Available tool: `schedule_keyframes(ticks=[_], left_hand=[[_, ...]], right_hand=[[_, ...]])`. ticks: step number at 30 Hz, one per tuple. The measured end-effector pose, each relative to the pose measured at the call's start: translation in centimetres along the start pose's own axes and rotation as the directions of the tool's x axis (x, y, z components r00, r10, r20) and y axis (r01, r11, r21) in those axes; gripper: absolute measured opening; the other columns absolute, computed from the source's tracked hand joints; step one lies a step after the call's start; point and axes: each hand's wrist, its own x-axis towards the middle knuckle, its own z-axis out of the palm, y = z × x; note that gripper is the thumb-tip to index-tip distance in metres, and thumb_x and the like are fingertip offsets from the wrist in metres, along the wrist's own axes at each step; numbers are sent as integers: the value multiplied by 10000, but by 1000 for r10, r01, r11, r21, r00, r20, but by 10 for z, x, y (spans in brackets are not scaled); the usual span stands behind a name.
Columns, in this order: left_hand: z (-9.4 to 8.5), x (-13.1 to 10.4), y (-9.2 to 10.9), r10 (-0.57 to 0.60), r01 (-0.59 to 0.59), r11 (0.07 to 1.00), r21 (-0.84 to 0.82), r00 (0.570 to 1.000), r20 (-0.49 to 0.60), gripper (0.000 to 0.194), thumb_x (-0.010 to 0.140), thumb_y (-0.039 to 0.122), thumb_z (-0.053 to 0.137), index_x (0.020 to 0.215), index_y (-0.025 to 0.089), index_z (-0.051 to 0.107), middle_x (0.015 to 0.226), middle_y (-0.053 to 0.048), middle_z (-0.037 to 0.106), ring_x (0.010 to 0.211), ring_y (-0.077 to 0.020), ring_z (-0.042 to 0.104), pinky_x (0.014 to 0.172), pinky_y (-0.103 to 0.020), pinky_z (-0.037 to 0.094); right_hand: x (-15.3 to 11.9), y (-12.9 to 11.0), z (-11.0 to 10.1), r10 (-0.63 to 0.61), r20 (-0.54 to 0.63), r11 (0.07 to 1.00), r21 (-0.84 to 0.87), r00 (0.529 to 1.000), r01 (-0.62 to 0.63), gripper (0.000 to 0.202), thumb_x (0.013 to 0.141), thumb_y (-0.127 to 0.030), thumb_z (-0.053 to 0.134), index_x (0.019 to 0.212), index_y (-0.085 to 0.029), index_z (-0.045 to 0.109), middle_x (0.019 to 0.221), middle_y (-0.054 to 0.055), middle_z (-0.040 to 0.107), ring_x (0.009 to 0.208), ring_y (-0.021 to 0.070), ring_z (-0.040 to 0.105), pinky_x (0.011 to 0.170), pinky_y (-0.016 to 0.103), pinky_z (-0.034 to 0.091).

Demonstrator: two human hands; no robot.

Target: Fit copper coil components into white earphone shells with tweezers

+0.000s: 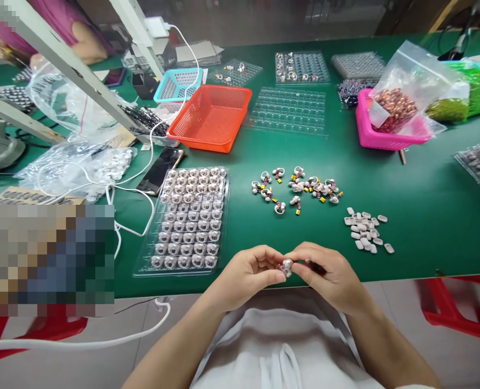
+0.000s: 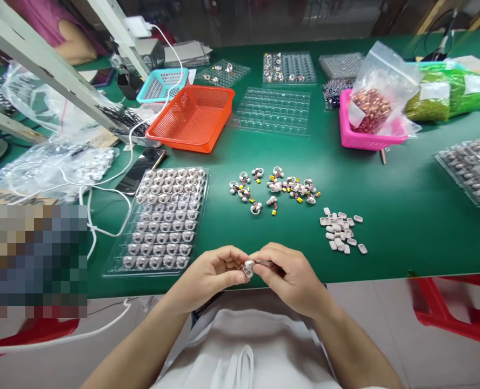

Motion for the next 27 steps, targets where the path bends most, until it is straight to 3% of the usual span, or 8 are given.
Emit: schedule_keyframes(ticks=[4,7,12,15,18,21,24,27], left_hand=[[-2,-7,4,78,-57,977,206,993,-93,150,790,248,771,872,148,694,827,-38,725,772,-159,676,723,-265,527],[1,-13,4,258,-172,887,428,955,-150,40,824,192,704,812,159,685,787,-39,715,742,-165,674,690,-262,524],[14,-21,-5,649,-473,532,703,760,21,116,833,59,654,856,167,689,826,-67,731,773,-174,681,726,-280,536],[22,-25,-11,717,-597,432,676,682,145,145,832,40,666,909,157,701,889,-108,758,839,-200,697,795,-317,555],[23,-30,-14,597,-549,607,575,792,127,127,839,93,696,940,163,729,965,-120,781,921,-222,720,866,-332,559],[16,-30,-13,387,-339,842,419,921,-32,99,866,216,704,944,170,743,943,-103,783,890,-218,728,833,-324,574],[8,-23,-9,234,-207,965,162,957,-173,277,822,355,765,1006,153,724,951,-111,762,865,-215,713,800,-334,584],[5,-14,-1,94,-96,995,-28,993,-71,403,727,401,846,1016,141,739,929,-108,761,821,-203,706,753,-324,582]], right_hand=[[-1,-1,-5,-14,21,994,-104,1000,16,160,967,-181,573,1076,-213,686,866,40,681,646,129,550,544,242,417],[-1,0,0,-52,3,985,-163,999,52,180,959,-150,560,1088,-216,666,893,45,685,700,141,594,565,239,453],[1,4,16,-209,-114,936,-311,971,165,287,920,-59,532,1151,-203,625,959,72,690,824,171,672,613,246,526],[2,8,20,-270,-138,925,-312,953,217,313,916,-43,530,1172,-198,621,998,83,686,828,163,691,649,249,558],[3,10,15,-282,-145,943,-224,948,246,308,925,-47,525,1156,-214,642,1010,75,690,794,142,696,657,235,572],[4,10,5,-295,-129,951,-132,947,279,270,928,-74,552,1115,-227,672,969,68,720,801,149,701,621,217,569],[7,9,-2,-330,-75,943,-68,941,325,241,945,-100,558,1111,-223,683,951,77,737,805,153,706,619,212,567],[10,6,-4,-359,-24,933,-26,933,358,237,968,-127,547,1143,-226,673,930,74,734,785,143,700,642,216,568]])
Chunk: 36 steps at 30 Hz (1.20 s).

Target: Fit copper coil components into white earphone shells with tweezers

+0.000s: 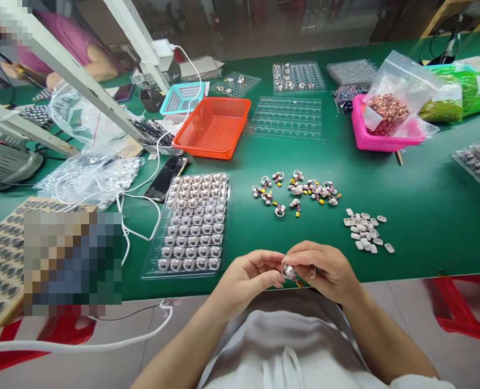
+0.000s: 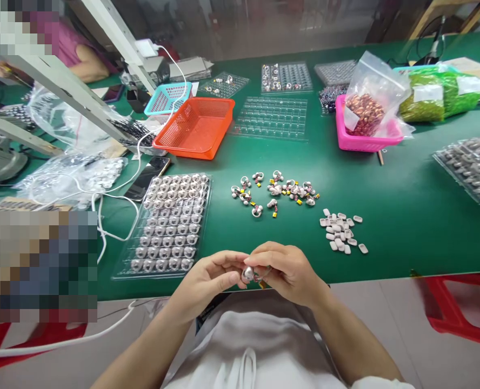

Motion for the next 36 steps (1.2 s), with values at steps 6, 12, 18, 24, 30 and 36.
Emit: schedule_keyframes(ticks=[6,12,18,24,30,36], left_hand=[[1,4,3,-83,98,987,-130,990,113,303,704,287,880,949,140,779,783,-55,751,682,-139,679,713,-281,565],[-1,6,1,-198,223,959,-173,968,153,261,703,257,872,910,123,786,736,-55,746,624,-136,675,671,-283,581],[1,10,5,-286,322,934,-156,934,216,236,696,248,857,854,108,749,744,-60,715,634,-147,679,623,-273,590],[13,12,5,-191,204,973,-109,974,118,184,667,202,830,708,125,668,644,-5,660,615,-135,641,638,-275,582],[19,6,8,-74,75,997,9,994,-77,158,731,223,789,827,120,715,712,-15,695,635,-123,647,654,-240,549],[20,5,6,39,-32,998,45,983,-178,129,762,212,762,854,135,715,772,-27,709,701,-132,650,673,-225,541]], right_hand=[[0,0,-3,-51,65,997,63,997,47,295,996,-135,508,1236,-246,641,1016,85,721,865,145,700,672,211,568],[-4,3,-3,-18,59,995,99,998,12,322,958,-71,544,1208,-238,658,996,70,699,845,132,684,675,196,557],[0,4,-1,-21,97,996,93,995,12,332,990,-87,458,1217,-239,646,1003,76,663,796,119,664,638,186,553],[5,-1,0,-70,155,997,27,986,66,319,991,-85,434,1203,-208,639,1026,102,669,840,133,662,678,204,553],[-7,-6,-7,142,-6,988,-53,990,-142,260,931,-124,590,1161,-239,632,1005,54,639,651,103,562,534,198,478],[-16,-13,9,147,-81,960,-228,986,-162,227,861,-152,694,1049,-217,583,915,38,622,633,112,563,497,194,463]])
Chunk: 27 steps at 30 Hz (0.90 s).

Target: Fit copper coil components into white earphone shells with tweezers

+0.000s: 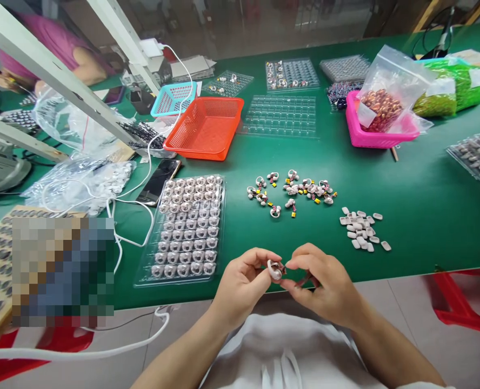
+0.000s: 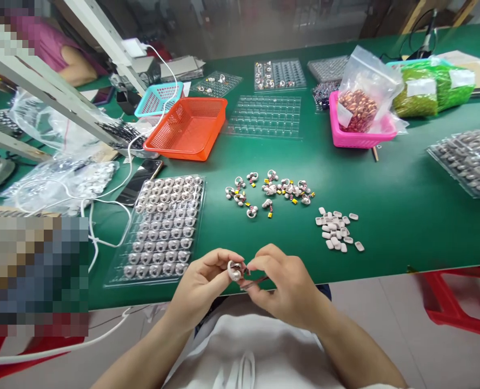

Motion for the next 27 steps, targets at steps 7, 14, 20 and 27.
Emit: schedule_keyframes(ticks=[7,14,20,27], left_hand=[[-2,-3,-13,219,-218,935,280,975,25,133,876,144,611,973,163,700,870,-47,724,788,-165,693,740,-267,558],[-5,0,-21,653,-601,525,603,739,169,248,843,18,582,1022,165,671,875,-49,718,803,-157,663,764,-265,532],[-3,2,-26,431,-402,824,400,902,19,145,873,117,625,983,179,698,868,-45,725,752,-158,694,694,-249,560],[-1,4,-27,241,-241,970,16,970,-37,107,854,224,719,953,184,720,790,-8,711,715,-118,675,678,-195,562]], right_hand=[[3,-2,10,-87,-47,980,-183,995,77,220,889,-68,586,1063,-201,575,912,69,654,740,161,636,612,250,511],[6,-7,9,194,1,977,90,981,-194,112,942,-139,545,923,-209,631,830,24,642,618,121,527,538,233,409],[5,-4,15,468,108,744,487,877,-457,94,917,-282,632,872,-209,669,812,25,642,686,152,566,577,253,440],[-1,-2,33,394,-49,803,504,918,-318,36,904,-210,644,896,-223,677,812,18,632,672,143,572,565,249,446]])
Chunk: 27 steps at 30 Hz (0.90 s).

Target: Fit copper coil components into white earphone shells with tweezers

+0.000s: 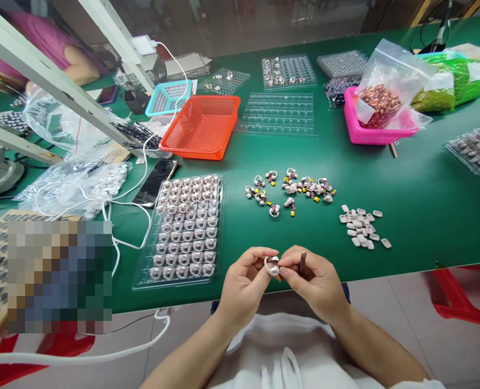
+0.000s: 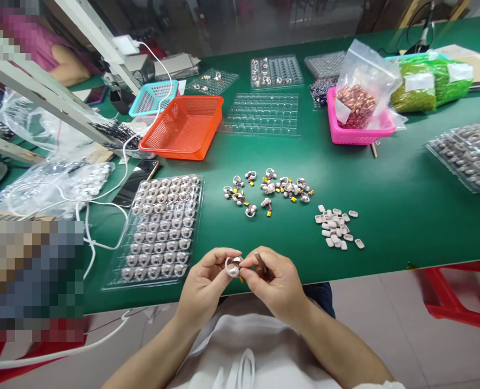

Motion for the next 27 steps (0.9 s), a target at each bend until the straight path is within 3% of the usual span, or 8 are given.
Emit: schedule_keyframes(ticks=[3,6,9,13,15,20,27], left_hand=[[0,-1,0,-56,56,997,-45,998,3,148,850,282,739,959,184,716,793,-4,707,692,-115,678,678,-209,578],[1,-2,3,-103,103,993,-51,995,-1,214,818,332,773,942,170,710,789,-13,716,693,-128,688,678,-226,590],[2,-2,8,-167,167,985,-50,986,7,251,795,355,794,929,159,710,771,-14,724,684,-130,693,681,-231,594],[0,0,8,-243,245,966,-88,970,33,274,781,360,804,927,151,704,740,-14,732,662,-136,695,665,-247,602],[-2,1,7,-267,270,957,-106,963,36,263,774,341,809,915,147,700,715,-8,727,626,-126,684,633,-234,593],[-9,6,10,-361,373,920,-121,926,114,251,769,318,806,894,134,689,648,5,695,511,-106,645,545,-222,569],[-11,11,14,-428,445,889,-105,891,153,271,736,314,817,882,122,693,593,12,650,493,-105,611,512,-233,573]], right_hand=[[-1,-3,1,-154,-45,976,-159,987,145,101,883,-128,634,918,-218,663,857,17,632,584,99,507,512,222,414],[1,-8,0,-230,-11,950,-218,973,223,150,869,-87,605,940,-211,651,872,24,638,569,90,494,487,206,407],[1,-10,-1,-201,2,958,-206,980,197,148,867,-87,590,932,-207,647,857,30,642,592,105,522,490,212,421],[-3,-4,3,-73,-35,994,-87,997,69,90,890,-128,590,909,-208,626,844,34,631,637,132,585,518,230,479],[-3,-2,3,-83,-33,994,-70,996,81,92,902,-132,588,929,-214,621,848,31,627,650,135,596,547,239,504],[3,-7,-4,-271,118,930,-224,955,291,195,907,-93,573,1027,-223,653,895,41,645,671,126,591,566,231,497],[10,-15,-14,-312,255,876,-297,915,381,251,916,-67,549,1091,-221,643,924,58,682,769,144,624,575,223,488]])
